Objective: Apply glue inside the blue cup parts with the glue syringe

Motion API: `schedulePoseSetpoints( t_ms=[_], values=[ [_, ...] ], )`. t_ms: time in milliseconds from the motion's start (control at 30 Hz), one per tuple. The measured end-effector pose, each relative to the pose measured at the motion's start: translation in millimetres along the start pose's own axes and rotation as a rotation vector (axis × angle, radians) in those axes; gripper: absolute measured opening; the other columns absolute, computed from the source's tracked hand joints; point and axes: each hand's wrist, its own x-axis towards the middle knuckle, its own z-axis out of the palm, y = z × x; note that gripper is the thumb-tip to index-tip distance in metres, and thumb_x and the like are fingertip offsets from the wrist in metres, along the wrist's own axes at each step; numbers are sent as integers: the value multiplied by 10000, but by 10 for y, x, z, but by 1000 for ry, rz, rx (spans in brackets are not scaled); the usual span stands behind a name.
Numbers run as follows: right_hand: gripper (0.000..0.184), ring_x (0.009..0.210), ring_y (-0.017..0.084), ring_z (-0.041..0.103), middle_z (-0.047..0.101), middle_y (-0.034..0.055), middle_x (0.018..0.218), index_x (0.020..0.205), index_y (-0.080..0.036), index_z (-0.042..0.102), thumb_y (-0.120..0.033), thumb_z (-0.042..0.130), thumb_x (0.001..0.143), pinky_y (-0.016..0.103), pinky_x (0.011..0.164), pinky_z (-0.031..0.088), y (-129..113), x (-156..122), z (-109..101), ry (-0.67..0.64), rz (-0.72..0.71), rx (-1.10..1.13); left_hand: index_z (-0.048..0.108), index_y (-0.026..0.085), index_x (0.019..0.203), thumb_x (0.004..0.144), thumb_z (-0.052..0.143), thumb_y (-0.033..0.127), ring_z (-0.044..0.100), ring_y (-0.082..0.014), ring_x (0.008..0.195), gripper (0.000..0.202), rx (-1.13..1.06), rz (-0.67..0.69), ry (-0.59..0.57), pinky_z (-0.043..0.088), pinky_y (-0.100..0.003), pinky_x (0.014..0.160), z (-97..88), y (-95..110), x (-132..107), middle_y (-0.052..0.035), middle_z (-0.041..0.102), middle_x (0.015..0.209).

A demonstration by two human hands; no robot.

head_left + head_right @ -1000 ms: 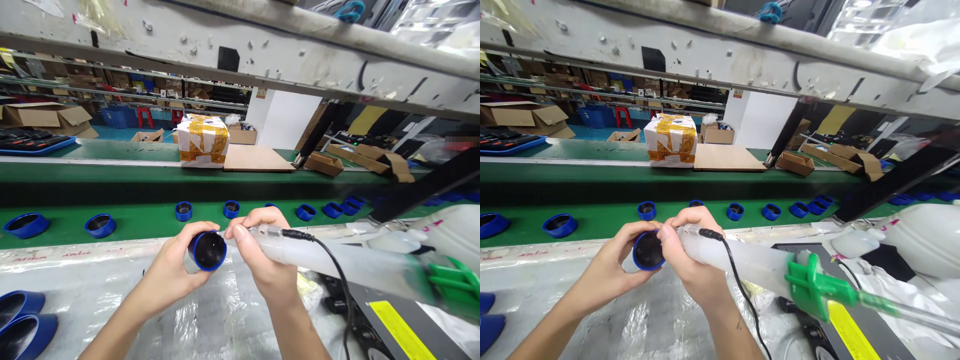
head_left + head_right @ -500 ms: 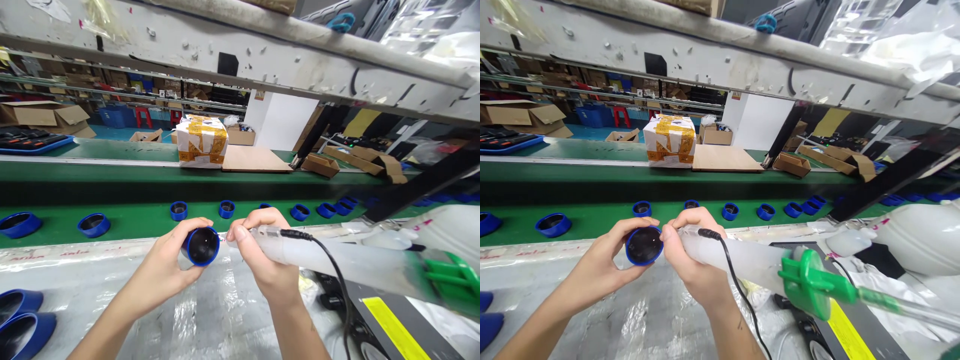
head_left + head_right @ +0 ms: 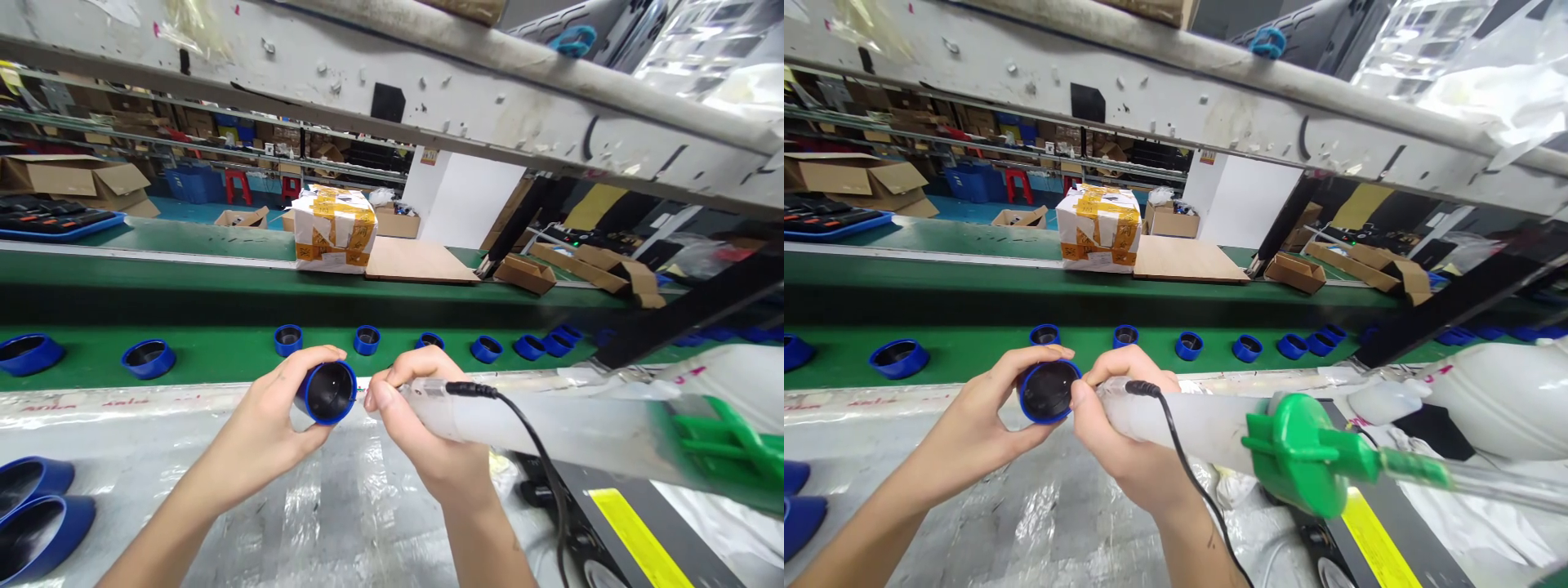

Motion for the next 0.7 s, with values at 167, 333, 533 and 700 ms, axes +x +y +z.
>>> schedulePoseSetpoints(
  t_ms=[167,333,533,700],
  values=[
    [132,759,222,732,721,-20,726,865,-291,697,-249,797,939,405,794,594,-16,-34,4,-18,28,35,603,324,1376,875,693,122,781,-269,1273,548,21,-1,-7,656,-380,1043,-7,2,1,-25,783,1411],
    [125,743,236,733,713,-10,717,862,-284,696,-249,792,934,416,764,593,-3,-32,24,-31,44,30,599,334,1382,867,688,101,776,-273,1289,573,15,15,-4,659,-383,1050,-8,-2,-7,-20,776,1426],
    [130,727,237,732,732,4,739,857,-281,685,-283,787,938,398,718,587,15,-37,43,-51,42,-21,600,336,1381,881,698,106,778,-272,1290,559,6,31,4,658,-384,1063,-7,1,-2,-17,780,1422],
    [146,744,231,740,750,9,774,867,-280,676,-291,802,939,394,733,610,18,-59,83,-51,6,-11,603,320,1379,873,710,95,774,-283,1301,565,-18,16,-14,658,-391,1066,-1,10,1,-33,778,1433]
  ],
)
